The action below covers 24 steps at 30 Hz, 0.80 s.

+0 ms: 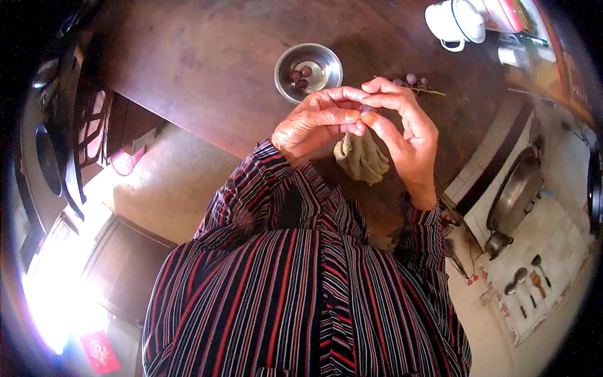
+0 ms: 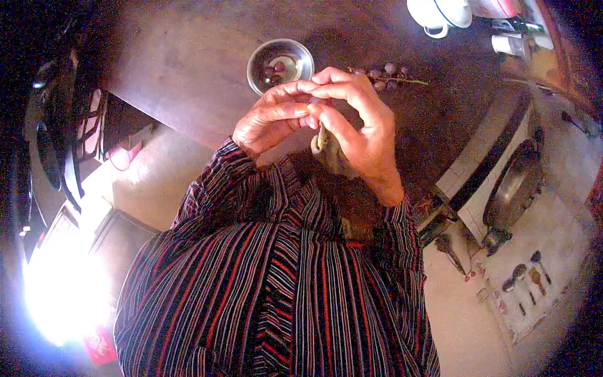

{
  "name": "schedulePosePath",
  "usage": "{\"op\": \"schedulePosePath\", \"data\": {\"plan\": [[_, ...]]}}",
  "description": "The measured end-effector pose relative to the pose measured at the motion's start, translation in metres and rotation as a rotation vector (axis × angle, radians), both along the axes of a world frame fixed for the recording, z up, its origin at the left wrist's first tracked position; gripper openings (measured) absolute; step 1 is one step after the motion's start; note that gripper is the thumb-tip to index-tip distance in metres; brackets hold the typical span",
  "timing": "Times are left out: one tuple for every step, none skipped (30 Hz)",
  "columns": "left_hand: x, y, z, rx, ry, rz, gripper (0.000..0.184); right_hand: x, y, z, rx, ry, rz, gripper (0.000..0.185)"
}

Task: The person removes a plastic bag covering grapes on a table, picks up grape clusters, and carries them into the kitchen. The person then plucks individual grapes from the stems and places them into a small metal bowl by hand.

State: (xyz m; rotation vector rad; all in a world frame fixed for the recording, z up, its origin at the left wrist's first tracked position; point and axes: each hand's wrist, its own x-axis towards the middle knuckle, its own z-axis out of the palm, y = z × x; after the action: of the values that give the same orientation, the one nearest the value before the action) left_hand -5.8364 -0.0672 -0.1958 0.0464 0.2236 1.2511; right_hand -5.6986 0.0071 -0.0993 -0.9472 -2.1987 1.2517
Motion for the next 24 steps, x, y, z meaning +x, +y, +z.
{"op": "schedulePosePath", "data": {"plan": [[0.001, 0.001, 0.000, 0.008, 0.001, -0.009, 0.032, 0.003, 0.001, -0.004, -0.003, 0.004, -0.014, 0.013], [0.002, 0.002, 0.001, 0.016, 0.003, -0.018, 0.032, 0.007, 0.002, -0.008, -0.007, 0.009, -0.029, 0.013], [0.004, 0.003, 0.001, 0.019, 0.001, -0.021, 0.032, 0.010, 0.002, -0.011, -0.003, 0.007, -0.032, 0.013], [0.006, 0.004, 0.001, 0.029, 0.064, -0.039, 0.032, 0.012, 0.002, -0.013, -0.048, 0.025, -0.089, 0.012], [0.008, 0.006, 0.001, 0.040, 0.127, -0.056, 0.032, 0.015, 0.003, -0.014, -0.093, 0.043, -0.146, 0.011], [0.007, 0.008, 0.002, 0.044, 0.125, -0.059, 0.032, 0.017, 0.006, -0.014, -0.090, 0.042, -0.150, 0.011], [0.002, 0.010, 0.004, 0.019, 0.318, -0.080, 0.032, 0.020, 0.010, -0.015, -0.146, 0.088, -0.278, 0.010], [-0.003, 0.012, 0.005, -0.006, 0.511, -0.099, 0.032, 0.024, 0.016, -0.016, -0.201, 0.135, -0.407, 0.011], [-0.009, 0.015, 0.002, -0.029, 0.710, -0.076, 0.031, 0.036, 0.027, -0.023, -0.129, 0.042, -0.458, 0.013], [-0.011, 0.016, -0.012, -0.052, 0.860, -0.032, 0.027, 0.059, 0.041, -0.044, -0.013, -0.057, -0.502, 0.012], [-0.013, 0.016, -0.029, -0.043, 1.056, 0.021, 0.026, 0.085, 0.052, -0.064, 0.162, -0.201, -0.471, 0.012], [-0.014, 0.016, -0.043, -0.033, 1.252, 0.077, 0.024, 0.103, 0.060, -0.076, 0.337, -0.345, -0.436, 0.013], [-0.013, 0.019, -0.047, -0.027, 1.252, 0.078, 0.024, 0.110, 0.064, -0.078, 0.342, -0.344, -0.440, 0.013], [-0.013, 0.021, -0.051, -0.078, 1.420, 0.112, 0.022, 0.118, 0.068, -0.081, 0.430, -0.445, -0.383, 0.014], [-0.012, 0.022, -0.054, -0.136, 1.589, 0.145, 0.020, 0.118, 0.070, -0.080, 0.512, -0.545, -0.323, 0.016], [-0.012, 0.023, -0.058, -0.135, 1.589, 0.143, 0.020, 0.116, 0.072, -0.081, 0.511, -0.546, -0.325, 0.016], [-0.011, 0.024, -0.062, -0.101, 1.718, 0.170, 0.020, 0.112, 0.073, -0.085, 0.543, -0.558, -0.244, 0.017], [-0.010, 0.025, -0.064, -0.066, 1.846, 0.196, 0.021, 0.106, 0.073, -0.088, 0.573, -0.571, -0.164, 0.018], [-0.008, 0.024, -0.064, -0.064, 1.846, 0.195, 0.021, 0.100, 0.073, -0.089, 0.549, -0.580, -0.131, 0.017], [-0.004, 0.023, -0.064, -0.027, 1.912, 0.233, 0.021, 0.096, 0.074, -0.091, 0.549, -0.581, -0.133, 0.017], [0.000, 0.022, -0.061, 0.011, 1.976, 0.271, 0.021, 0.094, 0.075, -0.094, 0.575, -0.601, -0.118, 0.016], [0.004, 0.021, -0.058, 0.013, 1.976, 0.270, 0.021, 0.093, 0.076, -0.096, 0.602, -0.621, -0.102, 0.016], [0.008, 0.021, -0.055, 0.013, 1.996, 0.333, 0.023, 0.092, 0.078, -0.097, 0.601, -0.622, -0.104, 0.016], [0.013, 0.021, -0.052, 0.014, 2.015, 0.397, 0.025, 0.092, 0.079, -0.098, 0.623, -0.668, -0.073, 0.015]]}}
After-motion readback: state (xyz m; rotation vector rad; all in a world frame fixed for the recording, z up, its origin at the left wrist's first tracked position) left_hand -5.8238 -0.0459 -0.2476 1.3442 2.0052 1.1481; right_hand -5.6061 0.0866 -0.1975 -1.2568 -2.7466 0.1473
